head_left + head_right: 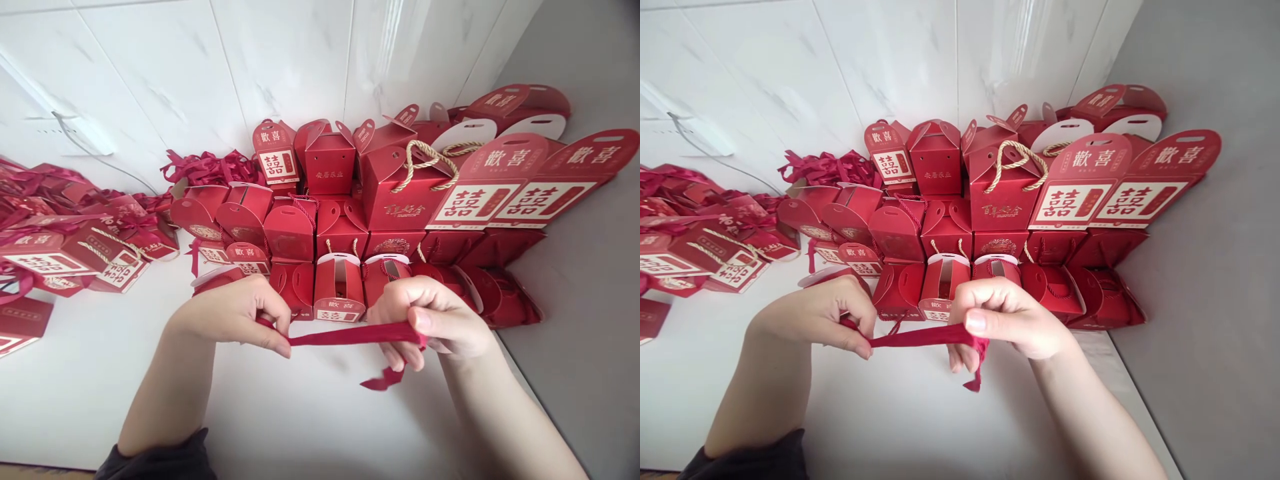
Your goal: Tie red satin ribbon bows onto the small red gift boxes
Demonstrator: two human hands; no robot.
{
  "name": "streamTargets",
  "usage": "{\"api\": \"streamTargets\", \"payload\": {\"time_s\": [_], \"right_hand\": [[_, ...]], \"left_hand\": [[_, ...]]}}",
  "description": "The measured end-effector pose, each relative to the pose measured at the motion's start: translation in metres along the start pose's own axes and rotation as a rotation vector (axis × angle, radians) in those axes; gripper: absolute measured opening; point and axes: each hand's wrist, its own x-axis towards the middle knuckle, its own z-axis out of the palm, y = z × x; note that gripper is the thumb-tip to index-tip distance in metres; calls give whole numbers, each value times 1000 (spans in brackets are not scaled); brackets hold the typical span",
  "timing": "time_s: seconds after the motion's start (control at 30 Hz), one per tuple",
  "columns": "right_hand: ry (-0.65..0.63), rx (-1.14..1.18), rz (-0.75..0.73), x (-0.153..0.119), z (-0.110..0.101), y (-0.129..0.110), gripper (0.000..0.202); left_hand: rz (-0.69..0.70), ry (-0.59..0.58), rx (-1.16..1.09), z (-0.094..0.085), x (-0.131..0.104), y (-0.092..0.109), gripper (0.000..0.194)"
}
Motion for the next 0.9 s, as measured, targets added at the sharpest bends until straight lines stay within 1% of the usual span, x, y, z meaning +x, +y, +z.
{"api": "streamTargets", "payload": {"time_s": [0.07,0.1,0.13,0.17,0.2,0.23,0.27,0.33,0.4,0.53,0.67,0.7,0.73,0.77,0.83,0.9], "right_hand": [[45,-3,42,1,3,0,37],[58,-23,74,2,4,0,36],[64,-54,103,3,6,1,36],[67,-95,124,5,8,2,35],[69,-142,138,7,9,3,35],[69,-184,149,8,10,4,34],[71,-214,156,10,10,5,33],[74,-238,163,11,10,6,31],[80,-225,171,12,10,7,28],[76,-201,114,13,9,9,22],[48,-205,82,13,11,10,20],[42,-207,72,12,12,10,20],[34,-209,51,12,13,9,20],[26,-216,19,11,14,7,20],[17,-258,-45,11,15,5,25],[47,-338,-79,11,16,5,34]], "left_hand": [[52,-17,35,2,5,0,23],[79,0,24,5,10,1,24],[101,28,-12,10,15,2,33],[111,60,-74,16,21,3,44],[108,84,-163,22,27,4,49],[102,95,-268,29,33,5,46],[101,92,-375,35,39,6,38],[109,60,-533,43,47,7,32],[117,34,-580,47,50,6,32],[117,41,-527,46,49,4,24],[68,-46,-643,49,49,6,24],[70,-50,-674,50,49,7,23],[81,-33,-701,51,50,8,22],[95,9,-730,51,50,8,21],[127,148,-805,50,50,8,22],[142,294,-894,48,51,6,24]]}}
